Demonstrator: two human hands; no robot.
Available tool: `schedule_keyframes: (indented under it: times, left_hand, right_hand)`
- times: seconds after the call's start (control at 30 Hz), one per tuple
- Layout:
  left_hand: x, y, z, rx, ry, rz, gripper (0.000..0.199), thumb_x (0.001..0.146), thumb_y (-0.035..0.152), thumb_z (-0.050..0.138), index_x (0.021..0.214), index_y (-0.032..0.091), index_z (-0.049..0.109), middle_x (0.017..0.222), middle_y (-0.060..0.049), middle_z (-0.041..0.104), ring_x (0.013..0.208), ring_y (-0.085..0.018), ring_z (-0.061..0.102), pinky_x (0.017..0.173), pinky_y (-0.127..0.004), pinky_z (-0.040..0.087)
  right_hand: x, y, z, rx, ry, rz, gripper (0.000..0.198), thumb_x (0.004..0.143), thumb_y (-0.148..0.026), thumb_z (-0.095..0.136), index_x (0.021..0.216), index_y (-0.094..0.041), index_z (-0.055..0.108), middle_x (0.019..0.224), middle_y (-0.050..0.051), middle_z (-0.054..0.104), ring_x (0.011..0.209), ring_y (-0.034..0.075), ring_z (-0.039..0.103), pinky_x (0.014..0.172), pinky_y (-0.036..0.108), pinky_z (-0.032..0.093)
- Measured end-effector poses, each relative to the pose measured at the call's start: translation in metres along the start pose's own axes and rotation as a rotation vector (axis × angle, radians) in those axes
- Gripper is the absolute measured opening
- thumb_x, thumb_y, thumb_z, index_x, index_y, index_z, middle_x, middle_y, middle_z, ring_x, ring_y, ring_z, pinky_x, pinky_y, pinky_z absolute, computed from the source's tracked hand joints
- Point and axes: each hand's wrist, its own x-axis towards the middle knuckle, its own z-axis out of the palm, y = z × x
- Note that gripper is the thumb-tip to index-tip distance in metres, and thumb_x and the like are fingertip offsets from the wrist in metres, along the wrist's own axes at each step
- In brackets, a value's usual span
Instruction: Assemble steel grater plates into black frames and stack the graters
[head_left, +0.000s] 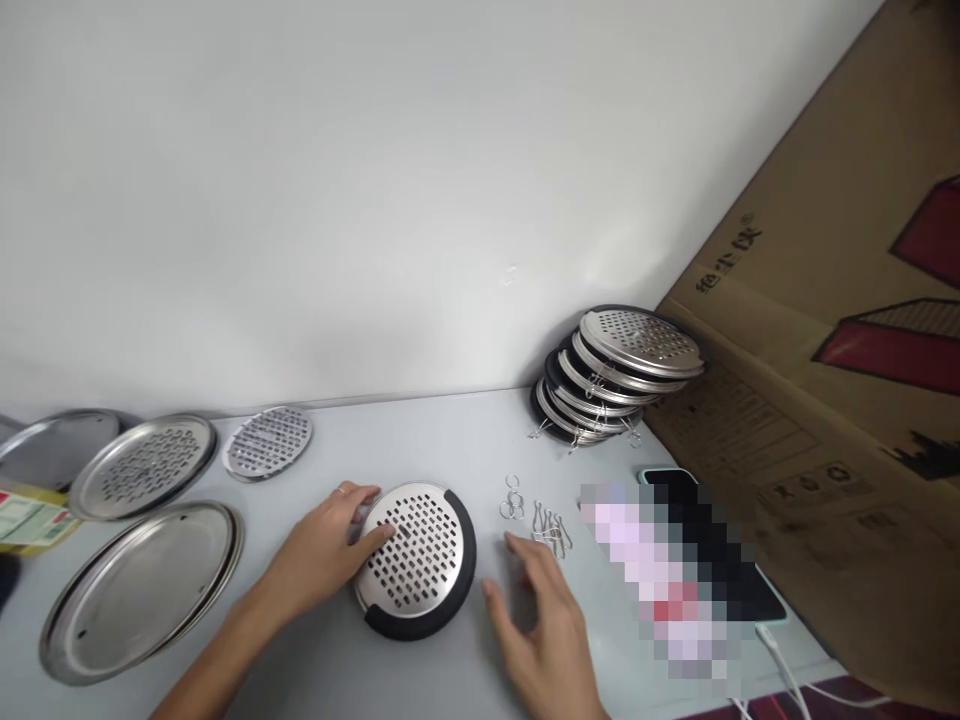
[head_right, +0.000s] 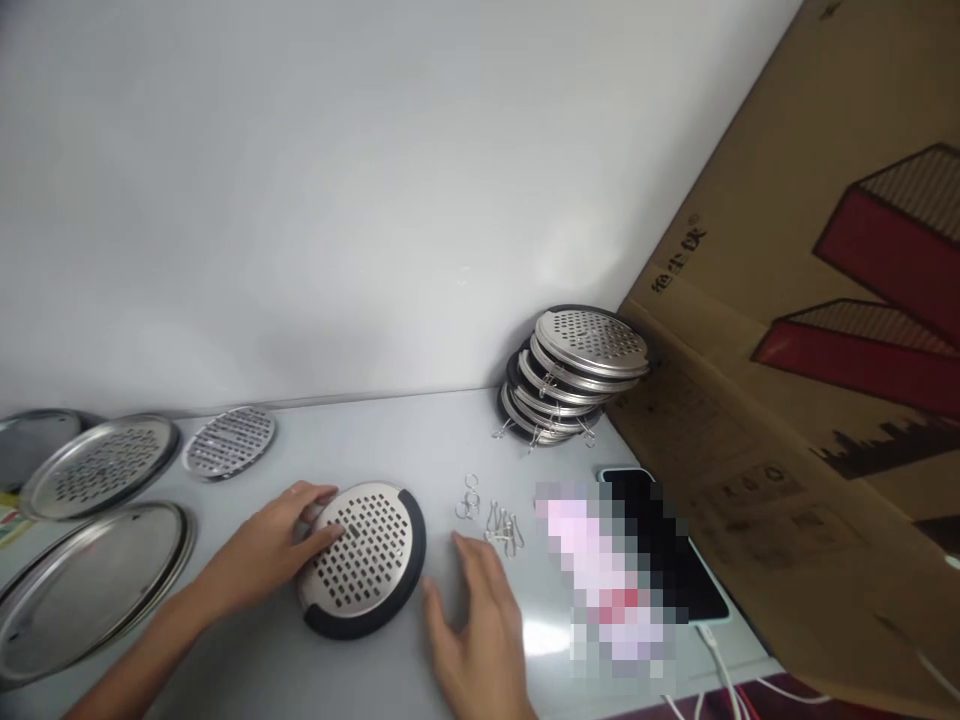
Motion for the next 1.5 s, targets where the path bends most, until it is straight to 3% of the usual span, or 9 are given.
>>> schedule_keyframes:
  times: [0.17, 0.3, 0.47, 0.73, 0.87, 1.2, 1.3, 1.43, 1.5]
  left_hand:
    - [-0.016, 0.001, 0.002, -0.335, -0.020, -0.045, 0.034, 0.087, 0.047, 0.061, 0.109, 0.022, 0.068, 0.099, -0.005, 0.070, 0.088, -0.022, 0.067, 0.076, -0.032, 0.054]
    - [-0.028, 0.001, -0.002, -0.450, 0.015, -0.021, 0.037, 0.088, 0.047, 0.061, 0.117, 0.024, 0.066, 0.110, -0.005, 0.068, 0.095, -0.021, 0.065, 0.082, -0.032, 0.054]
    - [-0.039, -0.008, -0.004, -0.636, -0.099, -0.094, 0.050, 0.091, 0.049, 0.056, 0.134, 0.022, 0.055, 0.104, -0.008, 0.072, 0.098, -0.025, 0.069, 0.087, -0.037, 0.056]
    - [-0.046, -0.014, 0.002, -0.602, 0.065, -0.048, 0.040, 0.092, 0.049, 0.054, 0.122, 0.024, 0.065, 0.115, -0.007, 0.062, 0.096, -0.021, 0.065, 0.084, -0.033, 0.056]
    - [-0.048, -0.019, 0.002, -0.559, 0.116, -0.040, 0.037, 0.091, 0.048, 0.055, 0.114, 0.022, 0.069, 0.100, -0.006, 0.062, 0.098, -0.022, 0.063, 0.083, -0.032, 0.056]
    - [-0.056, -0.023, -0.004, -0.667, 0.205, -0.117, 0.037, 0.087, 0.048, 0.062, 0.111, 0.020, 0.065, 0.098, -0.006, 0.064, 0.098, -0.023, 0.066, 0.080, -0.031, 0.056]
    - [-0.054, -0.034, -0.010, -0.791, 0.317, -0.200, 0.043, 0.083, 0.050, 0.068, 0.112, 0.019, 0.061, 0.091, -0.002, 0.062, 0.085, -0.019, 0.067, 0.073, -0.027, 0.055]
    - [-0.053, -0.053, -0.021, -0.988, 0.662, -0.287, 0.052, 0.072, 0.052, 0.078, 0.110, 0.022, 0.061, 0.091, 0.002, 0.059, 0.076, -0.012, 0.063, 0.064, -0.019, 0.052]
    - [-0.058, -0.054, -0.024, -1.093, 0.689, -0.304, 0.054, 0.069, 0.051, 0.081, 0.110, 0.023, 0.062, 0.095, 0.002, 0.062, 0.080, -0.013, 0.062, 0.063, -0.017, 0.051]
  right_hand:
    - [0.003, -0.024, 0.020, 0.049, -0.071, 0.048, 0.047, 0.089, -0.039, 0.063, 0.129, -0.016, 0.057, 0.117, 0.014, 0.069, 0.100, 0.028, 0.068, 0.081, 0.038, 0.059]
    - [0.010, -0.028, 0.022, 0.204, -0.191, 0.235, 0.049, 0.091, -0.046, 0.059, 0.128, -0.015, 0.059, 0.105, 0.012, 0.072, 0.084, 0.025, 0.069, 0.076, 0.036, 0.057]
    - [0.014, -0.035, 0.019, 0.480, -0.358, 0.342, 0.045, 0.091, -0.050, 0.058, 0.120, -0.017, 0.065, 0.082, 0.003, 0.068, 0.070, 0.019, 0.061, 0.067, 0.030, 0.051]
    - [0.010, -0.052, 0.026, 0.529, -0.273, 0.359, 0.049, 0.086, -0.058, 0.060, 0.105, -0.015, 0.071, 0.062, 0.002, 0.062, 0.050, 0.017, 0.052, 0.043, 0.025, 0.040]
    - [0.013, -0.054, 0.029, 0.490, -0.310, 0.369, 0.042, 0.087, -0.057, 0.058, 0.093, -0.016, 0.068, 0.059, 0.000, 0.057, 0.047, 0.014, 0.047, 0.042, 0.024, 0.036]
    - [0.008, -0.046, 0.036, 0.677, -0.375, 0.458, 0.038, 0.086, -0.057, 0.060, 0.084, -0.020, 0.053, 0.062, -0.003, 0.055, 0.046, 0.013, 0.052, 0.038, 0.021, 0.037]
    - [0.006, -0.041, 0.038, 0.704, -0.362, 0.479, 0.038, 0.086, -0.057, 0.060, 0.082, -0.022, 0.047, 0.066, -0.003, 0.056, 0.044, 0.012, 0.052, 0.037, 0.020, 0.036]
    - [0.010, -0.034, 0.035, 0.772, -0.267, 0.574, 0.041, 0.083, -0.057, 0.066, 0.096, -0.023, 0.047, 0.080, -0.002, 0.058, 0.045, 0.012, 0.058, 0.037, 0.023, 0.041]
    - [0.014, -0.034, 0.032, 0.829, -0.239, 0.632, 0.051, 0.078, -0.058, 0.071, 0.107, -0.024, 0.046, 0.085, -0.002, 0.057, 0.052, 0.016, 0.064, 0.043, 0.027, 0.048]
